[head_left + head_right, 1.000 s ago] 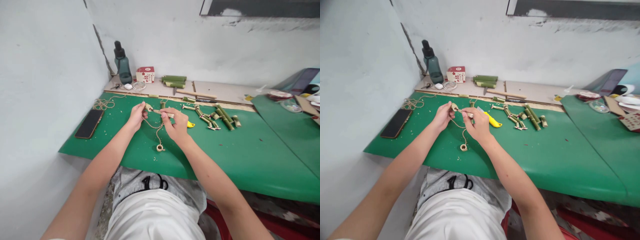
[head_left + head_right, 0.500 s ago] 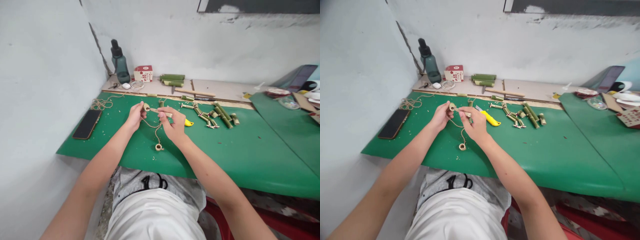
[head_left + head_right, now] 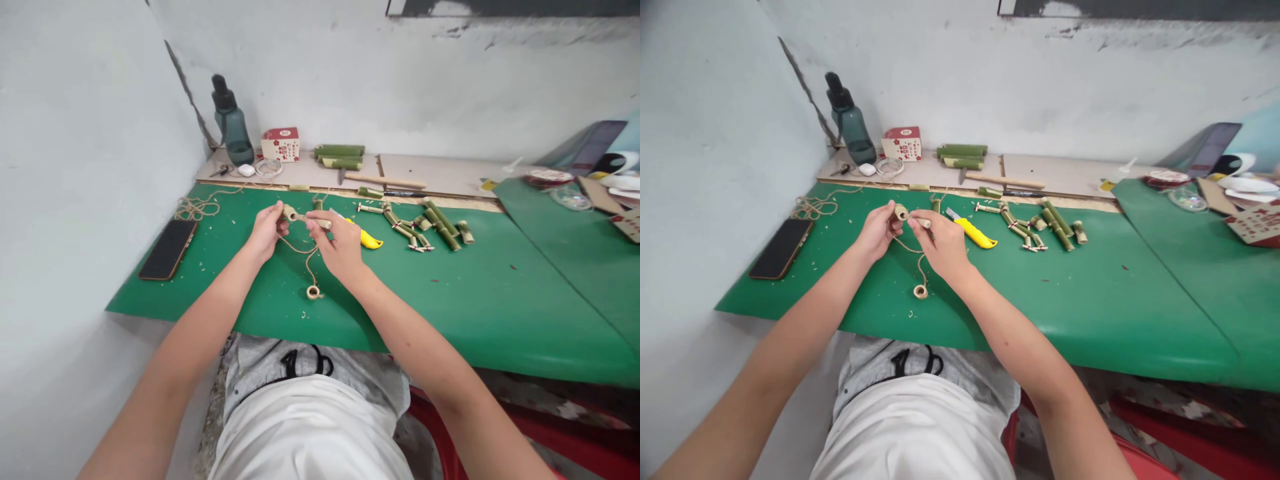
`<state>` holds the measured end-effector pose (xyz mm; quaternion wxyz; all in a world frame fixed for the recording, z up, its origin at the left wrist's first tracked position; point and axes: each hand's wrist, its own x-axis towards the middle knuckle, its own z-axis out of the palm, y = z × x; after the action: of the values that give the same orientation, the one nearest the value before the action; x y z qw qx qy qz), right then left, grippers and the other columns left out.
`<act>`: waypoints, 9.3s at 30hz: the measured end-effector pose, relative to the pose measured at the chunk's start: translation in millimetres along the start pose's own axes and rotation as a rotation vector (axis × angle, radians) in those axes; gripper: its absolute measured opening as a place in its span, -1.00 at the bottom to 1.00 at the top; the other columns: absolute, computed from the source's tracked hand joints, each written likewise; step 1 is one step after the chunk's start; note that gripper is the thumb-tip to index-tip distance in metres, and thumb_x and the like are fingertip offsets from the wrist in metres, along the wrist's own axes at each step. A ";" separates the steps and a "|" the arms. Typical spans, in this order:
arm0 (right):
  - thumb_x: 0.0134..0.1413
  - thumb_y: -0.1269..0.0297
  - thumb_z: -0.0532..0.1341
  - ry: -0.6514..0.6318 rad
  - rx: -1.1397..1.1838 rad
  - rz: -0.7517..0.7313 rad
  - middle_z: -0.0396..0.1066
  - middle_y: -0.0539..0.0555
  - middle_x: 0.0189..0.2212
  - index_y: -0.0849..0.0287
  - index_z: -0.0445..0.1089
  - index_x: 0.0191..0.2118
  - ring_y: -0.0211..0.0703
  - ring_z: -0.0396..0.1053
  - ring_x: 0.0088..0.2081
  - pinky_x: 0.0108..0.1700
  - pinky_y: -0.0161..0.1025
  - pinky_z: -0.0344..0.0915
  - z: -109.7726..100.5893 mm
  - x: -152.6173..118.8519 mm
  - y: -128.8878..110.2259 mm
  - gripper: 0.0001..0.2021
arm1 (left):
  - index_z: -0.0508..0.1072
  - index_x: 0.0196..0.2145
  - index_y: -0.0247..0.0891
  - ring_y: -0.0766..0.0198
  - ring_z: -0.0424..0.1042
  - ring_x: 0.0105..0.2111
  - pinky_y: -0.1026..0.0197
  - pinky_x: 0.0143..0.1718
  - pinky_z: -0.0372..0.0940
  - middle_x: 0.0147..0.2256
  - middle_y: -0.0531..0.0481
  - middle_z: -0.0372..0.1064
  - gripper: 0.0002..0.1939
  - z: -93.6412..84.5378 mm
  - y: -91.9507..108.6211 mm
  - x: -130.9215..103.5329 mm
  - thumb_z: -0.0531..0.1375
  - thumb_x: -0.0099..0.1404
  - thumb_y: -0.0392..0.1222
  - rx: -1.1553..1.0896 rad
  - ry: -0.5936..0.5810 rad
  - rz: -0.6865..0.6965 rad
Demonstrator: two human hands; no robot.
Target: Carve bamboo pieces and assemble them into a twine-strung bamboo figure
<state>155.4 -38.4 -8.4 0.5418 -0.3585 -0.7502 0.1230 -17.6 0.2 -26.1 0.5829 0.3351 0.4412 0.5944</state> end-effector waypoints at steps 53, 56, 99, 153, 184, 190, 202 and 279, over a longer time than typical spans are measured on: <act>0.26 -0.07 0.25 0.196 0.441 0.296 0.47 -0.03 -0.48 0.09 0.51 -0.23 -0.27 0.45 -0.48 -0.43 -0.30 0.42 -4.5 5.3 -3.1 -0.69 | 0.41 -0.38 -0.33 0.56 0.13 -0.64 0.45 -0.62 0.15 -0.53 0.15 0.24 -0.66 -2.7 3.1 0.6 0.32 0.32 0.02 -0.231 -0.107 -0.114; 0.29 -0.04 0.21 0.162 0.344 0.233 0.51 0.00 -0.45 0.08 0.53 -0.17 -0.23 0.46 -0.46 -0.38 -0.25 0.44 -5.3 1.3 -3.1 -0.70 | 0.37 -0.40 -0.30 0.56 0.12 -0.65 0.44 -0.63 0.14 -0.54 0.16 0.23 -0.64 -0.6 5.0 -0.9 0.33 0.32 0.03 -0.233 -0.090 -0.134; 0.37 0.03 0.18 -0.044 0.010 -0.024 0.62 0.13 -0.16 0.07 0.53 -0.04 -0.09 0.59 -0.14 -0.03 -0.16 0.50 1.1 -2.0 0.9 -0.71 | 0.42 -0.40 -0.27 0.48 0.28 -0.61 0.41 -0.59 0.25 -0.51 0.09 0.38 -0.68 0.3 -0.1 -0.6 0.30 0.35 0.02 -0.106 -0.082 -0.068; 0.40 0.02 0.12 -0.001 0.044 0.170 0.57 0.07 -0.35 0.17 0.51 -0.17 -0.21 0.51 -0.33 -0.20 -0.28 0.38 -5.8 7.6 2.4 -0.65 | 0.44 -0.44 -0.29 0.53 0.12 -0.65 0.44 -0.63 0.17 -0.58 0.15 0.23 -0.63 5.1 -3.9 -1.7 0.41 0.21 0.06 0.008 -0.041 -0.002; 0.14 -0.03 0.35 0.136 0.676 0.776 0.48 0.00 -0.49 0.19 0.47 -0.30 -0.35 0.41 -0.51 -0.41 -0.37 0.41 0.4 19.4 28.6 -0.66 | 0.43 -0.51 -0.28 0.49 0.01 -0.70 0.37 -0.66 0.03 -0.68 0.20 0.00 -0.57 -2.0 -12.7 8.8 0.38 0.21 0.14 0.137 0.105 0.145; 0.11 0.06 0.34 0.111 0.764 0.843 0.48 0.01 -0.46 0.19 0.46 -0.26 -0.34 0.42 -0.48 -0.38 -0.36 0.41 -4.6 22.1 30.4 -0.73 | 0.46 -0.50 -0.25 0.43 0.10 -0.63 0.32 -0.60 0.01 -0.64 0.14 0.12 -0.59 0.7 -5.6 1.3 0.35 0.24 0.15 0.232 0.143 0.397; -0.02 0.12 0.34 -0.013 0.698 0.829 0.43 -0.02 -0.50 0.19 0.50 -0.29 -0.35 0.32 -0.54 -0.45 -0.36 0.32 -12.0 25.0 32.1 -0.75 | 0.48 -0.45 -0.23 0.39 0.07 -0.61 0.30 -0.56 -0.01 -0.61 0.13 0.12 -0.60 1.2 -4.2 -1.9 0.28 0.30 0.17 0.246 0.136 0.476; 0.12 0.18 0.28 -0.082 0.151 0.374 0.29 -0.06 -0.59 0.16 0.63 -0.19 -0.30 0.07 -0.55 -0.46 -0.30 0.09 24.7 -4.5 15.4 -0.76 | 0.33 -0.47 -0.26 0.49 0.02 -0.66 0.36 -0.65 0.00 -0.61 0.18 0.06 -0.50 6.2 -5.8 -2.5 0.30 0.25 0.24 0.066 0.053 0.090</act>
<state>140.1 -25.4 -29.9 0.5038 -0.4447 -0.6807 0.2917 -9.4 -1.8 -28.8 0.5322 0.3578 0.4605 0.6137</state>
